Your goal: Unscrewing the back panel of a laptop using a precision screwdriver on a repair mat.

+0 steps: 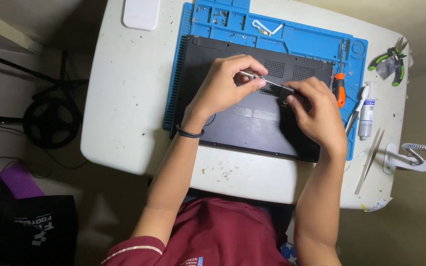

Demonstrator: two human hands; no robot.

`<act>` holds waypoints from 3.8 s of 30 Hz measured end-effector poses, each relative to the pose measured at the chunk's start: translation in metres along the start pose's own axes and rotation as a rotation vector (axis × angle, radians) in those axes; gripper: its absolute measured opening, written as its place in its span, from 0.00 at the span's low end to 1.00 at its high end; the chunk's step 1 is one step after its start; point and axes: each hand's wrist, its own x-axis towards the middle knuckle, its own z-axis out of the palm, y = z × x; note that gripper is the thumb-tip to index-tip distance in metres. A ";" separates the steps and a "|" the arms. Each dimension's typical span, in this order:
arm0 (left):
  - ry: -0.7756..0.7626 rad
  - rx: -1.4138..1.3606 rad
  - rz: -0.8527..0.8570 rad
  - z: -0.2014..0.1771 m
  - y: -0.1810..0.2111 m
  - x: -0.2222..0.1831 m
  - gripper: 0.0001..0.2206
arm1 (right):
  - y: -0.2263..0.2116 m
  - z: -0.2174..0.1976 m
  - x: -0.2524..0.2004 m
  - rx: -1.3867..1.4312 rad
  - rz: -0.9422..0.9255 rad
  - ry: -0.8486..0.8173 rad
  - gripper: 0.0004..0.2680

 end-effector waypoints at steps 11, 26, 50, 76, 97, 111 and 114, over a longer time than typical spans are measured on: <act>0.165 0.313 -0.115 -0.060 -0.024 -0.017 0.09 | 0.020 0.004 -0.009 0.011 0.069 0.019 0.05; 0.296 0.448 -0.380 -0.076 -0.060 -0.040 0.08 | 0.050 0.020 0.001 0.359 0.167 0.307 0.09; 0.383 0.546 -0.608 -0.035 -0.056 -0.033 0.21 | 0.095 0.035 -0.033 -0.141 0.458 0.502 0.13; 0.371 0.390 -0.657 -0.049 -0.059 -0.028 0.19 | 0.090 0.024 -0.023 0.055 0.494 0.504 0.14; 0.364 0.514 -0.647 -0.045 -0.051 -0.037 0.20 | 0.070 0.012 -0.025 -0.023 0.638 0.307 0.15; 0.347 0.352 -0.636 -0.045 -0.031 -0.034 0.19 | 0.086 0.017 -0.025 0.127 0.637 0.412 0.13; 0.392 0.341 -0.566 -0.044 -0.033 -0.033 0.19 | 0.087 0.014 -0.017 0.071 0.667 0.367 0.15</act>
